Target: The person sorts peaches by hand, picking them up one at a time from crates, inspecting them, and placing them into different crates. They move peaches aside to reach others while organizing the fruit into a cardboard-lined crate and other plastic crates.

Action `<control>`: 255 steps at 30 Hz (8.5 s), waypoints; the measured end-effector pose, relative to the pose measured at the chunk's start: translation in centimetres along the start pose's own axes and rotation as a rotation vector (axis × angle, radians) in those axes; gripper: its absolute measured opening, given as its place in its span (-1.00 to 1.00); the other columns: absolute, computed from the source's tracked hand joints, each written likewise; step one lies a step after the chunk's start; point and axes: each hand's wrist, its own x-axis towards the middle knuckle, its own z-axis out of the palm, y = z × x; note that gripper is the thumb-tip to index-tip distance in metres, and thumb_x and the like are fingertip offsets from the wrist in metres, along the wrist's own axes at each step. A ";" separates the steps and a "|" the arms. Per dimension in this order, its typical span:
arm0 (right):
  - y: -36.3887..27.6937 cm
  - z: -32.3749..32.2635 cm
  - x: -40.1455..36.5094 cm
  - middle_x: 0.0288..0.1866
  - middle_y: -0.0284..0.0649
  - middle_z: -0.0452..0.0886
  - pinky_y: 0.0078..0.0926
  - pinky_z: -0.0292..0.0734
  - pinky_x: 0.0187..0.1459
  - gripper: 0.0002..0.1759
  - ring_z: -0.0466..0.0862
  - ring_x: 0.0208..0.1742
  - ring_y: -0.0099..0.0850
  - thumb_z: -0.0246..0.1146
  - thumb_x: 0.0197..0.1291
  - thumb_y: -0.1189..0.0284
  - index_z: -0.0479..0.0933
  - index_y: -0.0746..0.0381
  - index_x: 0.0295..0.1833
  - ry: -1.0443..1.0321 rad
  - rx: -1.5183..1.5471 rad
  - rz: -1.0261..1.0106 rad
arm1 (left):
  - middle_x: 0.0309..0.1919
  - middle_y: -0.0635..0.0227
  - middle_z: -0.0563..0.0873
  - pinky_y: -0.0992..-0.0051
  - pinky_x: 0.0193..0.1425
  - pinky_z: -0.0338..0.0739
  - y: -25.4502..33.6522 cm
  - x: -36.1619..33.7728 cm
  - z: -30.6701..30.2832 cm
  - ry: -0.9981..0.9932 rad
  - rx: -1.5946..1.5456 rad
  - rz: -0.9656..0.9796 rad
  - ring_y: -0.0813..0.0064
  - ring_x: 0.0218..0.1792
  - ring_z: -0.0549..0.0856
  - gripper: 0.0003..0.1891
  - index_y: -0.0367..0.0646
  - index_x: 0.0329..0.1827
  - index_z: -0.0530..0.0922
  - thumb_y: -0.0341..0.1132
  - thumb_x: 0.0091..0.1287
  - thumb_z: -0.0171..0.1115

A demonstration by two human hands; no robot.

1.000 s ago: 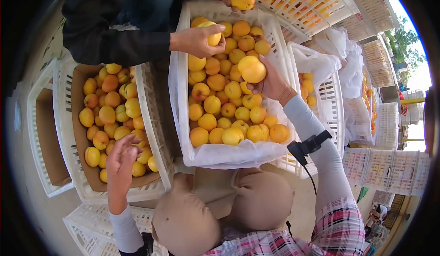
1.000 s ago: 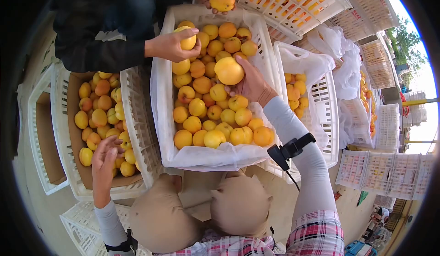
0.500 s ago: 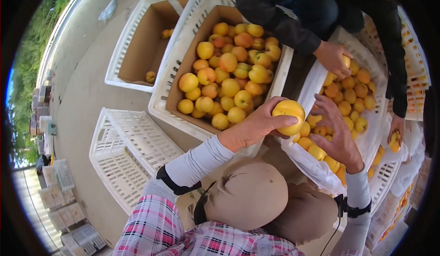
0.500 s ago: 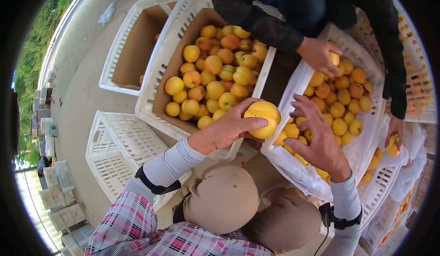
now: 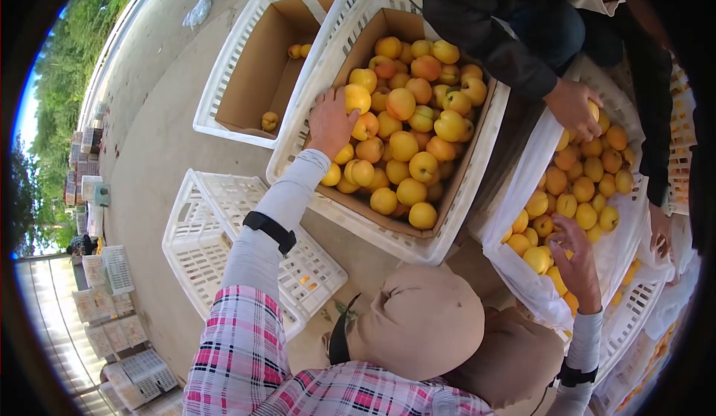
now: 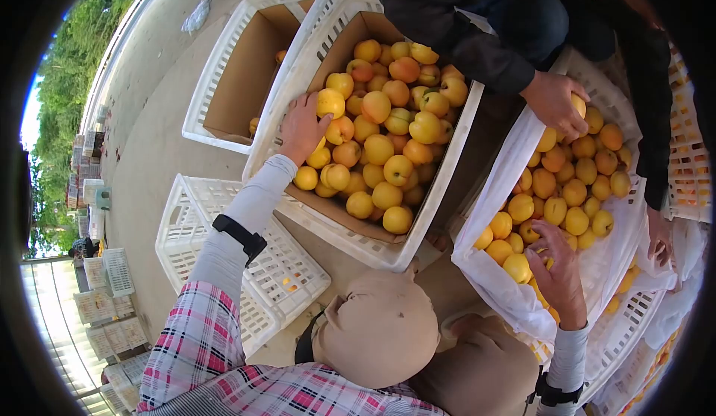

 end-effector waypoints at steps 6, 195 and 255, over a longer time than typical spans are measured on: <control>1.4 -0.9 -0.8 0.17 -0.03 0.48 -0.48 0.55 -0.18 -0.59 0.63 -0.19 -0.35 0.20 0.15 0.58 0.38 0.37 0.14 -0.014 -0.068 0.009 | 0.02 0.17 0.55 0.26 0.09 0.51 0.5 1.6 -1.6 -0.346 0.163 -0.089 0.17 0.06 0.55 -0.47 -0.19 0.15 0.43 -0.18 0.16 0.34; 23.7 -5.9 -27.2 -0.20 -0.19 0.63 -0.43 0.57 -0.34 -0.36 0.65 -0.35 -0.36 0.35 -0.03 0.09 0.46 0.21 0.14 -0.429 -0.088 0.853 | 0.04 0.12 0.47 0.39 0.13 0.43 24.2 -9.5 -3.1 -0.161 -0.682 0.737 0.25 0.06 0.50 -0.80 -0.37 -0.02 0.50 -0.53 0.34 0.00; 27.4 -0.6 -24.9 -0.29 -0.16 0.65 -0.19 0.51 -0.23 -0.78 0.63 -0.24 -0.19 0.25 0.01 0.32 0.63 0.20 -0.25 -0.553 -0.530 0.187 | 0.15 0.22 0.38 0.44 0.15 0.36 23.4 -9.5 -1.3 -0.158 -0.728 0.670 0.32 0.12 0.43 -0.73 -0.34 0.07 0.47 -0.46 0.34 0.02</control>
